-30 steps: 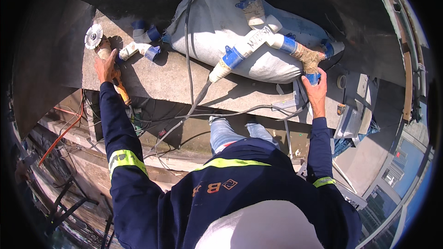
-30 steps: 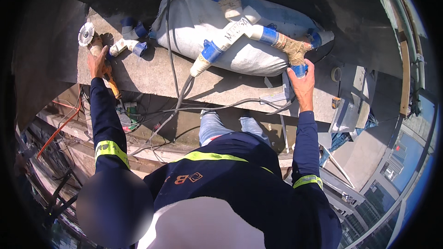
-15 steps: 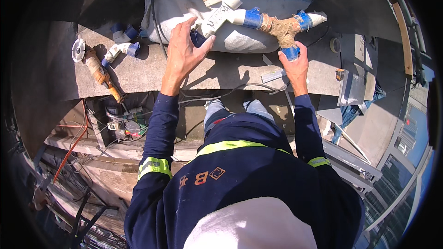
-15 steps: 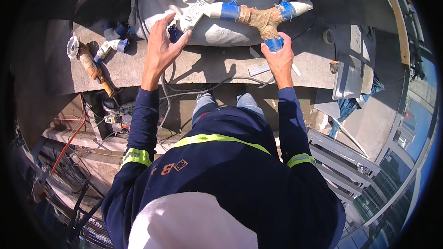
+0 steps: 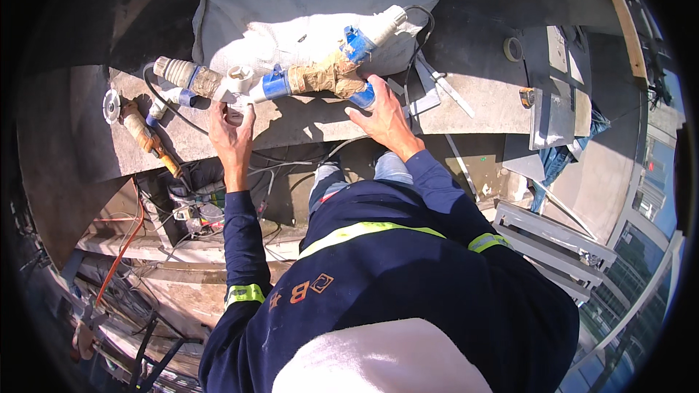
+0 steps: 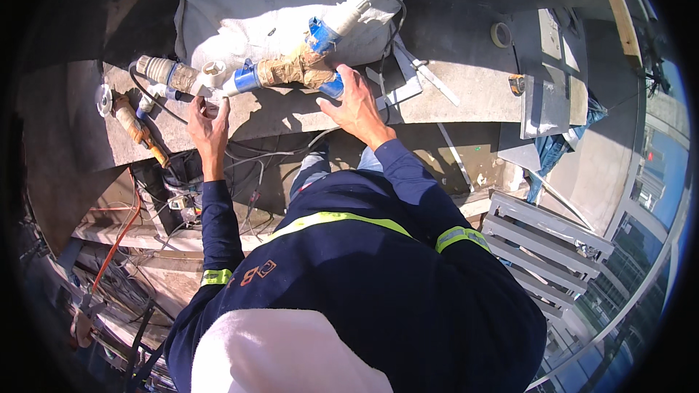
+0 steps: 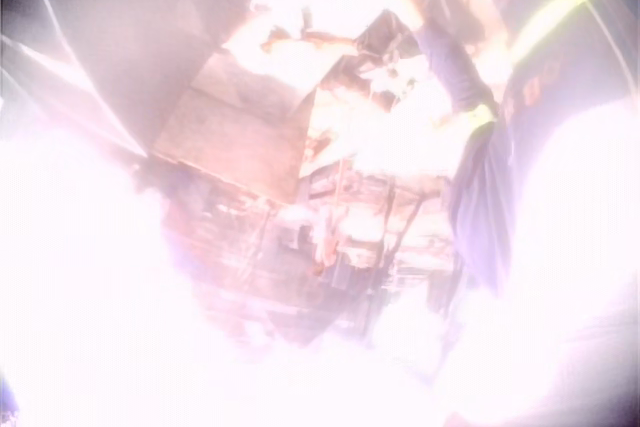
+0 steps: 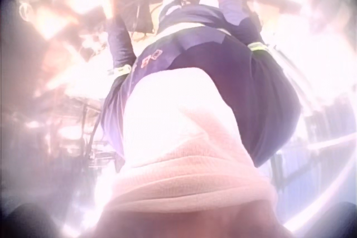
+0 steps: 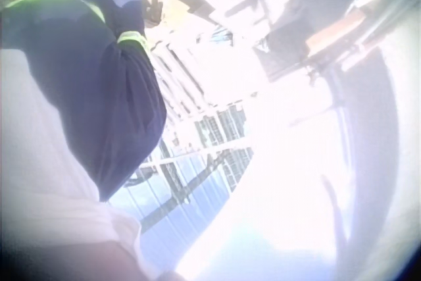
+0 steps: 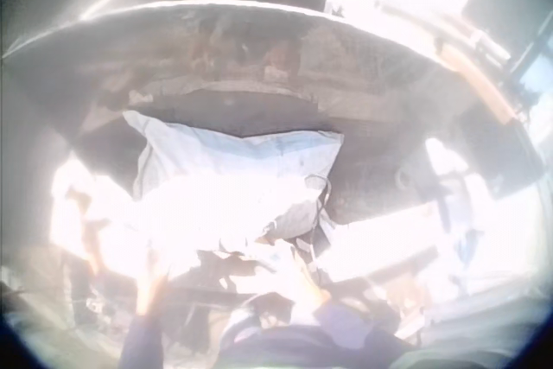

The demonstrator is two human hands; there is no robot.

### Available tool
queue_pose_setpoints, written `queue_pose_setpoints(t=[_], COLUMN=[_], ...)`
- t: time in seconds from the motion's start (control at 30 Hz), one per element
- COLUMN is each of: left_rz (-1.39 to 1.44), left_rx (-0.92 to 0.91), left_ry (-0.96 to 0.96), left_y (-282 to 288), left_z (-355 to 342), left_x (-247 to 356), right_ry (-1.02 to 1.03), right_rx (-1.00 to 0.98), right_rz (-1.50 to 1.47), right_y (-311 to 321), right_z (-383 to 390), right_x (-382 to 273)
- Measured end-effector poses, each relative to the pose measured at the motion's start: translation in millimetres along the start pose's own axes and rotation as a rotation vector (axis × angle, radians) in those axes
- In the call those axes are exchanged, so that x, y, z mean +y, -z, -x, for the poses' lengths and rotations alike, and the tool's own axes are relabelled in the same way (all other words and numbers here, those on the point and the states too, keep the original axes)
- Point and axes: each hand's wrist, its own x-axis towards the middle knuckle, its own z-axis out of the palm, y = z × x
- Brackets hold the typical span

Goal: The person uses an angle grinder to cut a dark rectangular tile on a rooftop work surface. They measure and mark the tile, then cut along the marked line, handling the tile and grinder with both hands. The person also moves a large white bag and repositions the tile during the process.

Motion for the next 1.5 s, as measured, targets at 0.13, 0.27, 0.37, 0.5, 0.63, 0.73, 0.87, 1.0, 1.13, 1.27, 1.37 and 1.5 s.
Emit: queue_pose_setpoints(t=[0.13,0.27,0.37,0.5,0.63,0.73,0.87,1.0,1.13,1.27,1.37,1.5], left_rz=[0.047,0.022,0.027,0.094,0.009,-0.015,-0.057,-0.175,-0.178,-0.181,-0.159,-0.224], left_rx=[0.082,0.126,0.158,0.253,0.316,0.328,0.378,0.431,0.457,0.405,0.333,0.261], left_ry=[0.039,0.061,0.083,0.168,0.229,0.344,0.338,0.287,0.305,0.326,0.237,0.251], left_y=[0,6,20,34,51,60,53,42,41,40,28,30], left_z=[15,40,63,105,149,182,213,217,211,176,146,138], left_x=[-2,-6,-5,-1,4,8,28,59,65,76,104,86], right_ry=[-0.002,-0.168,-0.239,-0.145,-0.046,-0.093,-0.039,-0.064,-0.151,-0.012,-0.167,-0.194], right_rx=[-0.208,0.247,0.381,0.315,0.415,0.247,0.149,-0.071,-0.231,-0.144,-0.13,-0.131], right_rz=[-0.089,-0.275,-0.088,-0.305,-0.727,-1.115,-1.14,-0.98,0.158,0.526,0.47,0.231], right_y=[77,162,186,159,112,112,116,146,136,97,95,135], right_z=[-20,-82,-155,-226,-261,-264,-263,-206,-138,-79,-76,-60], right_x=[-18,31,89,98,109,111,122,160,217,206,204,212])
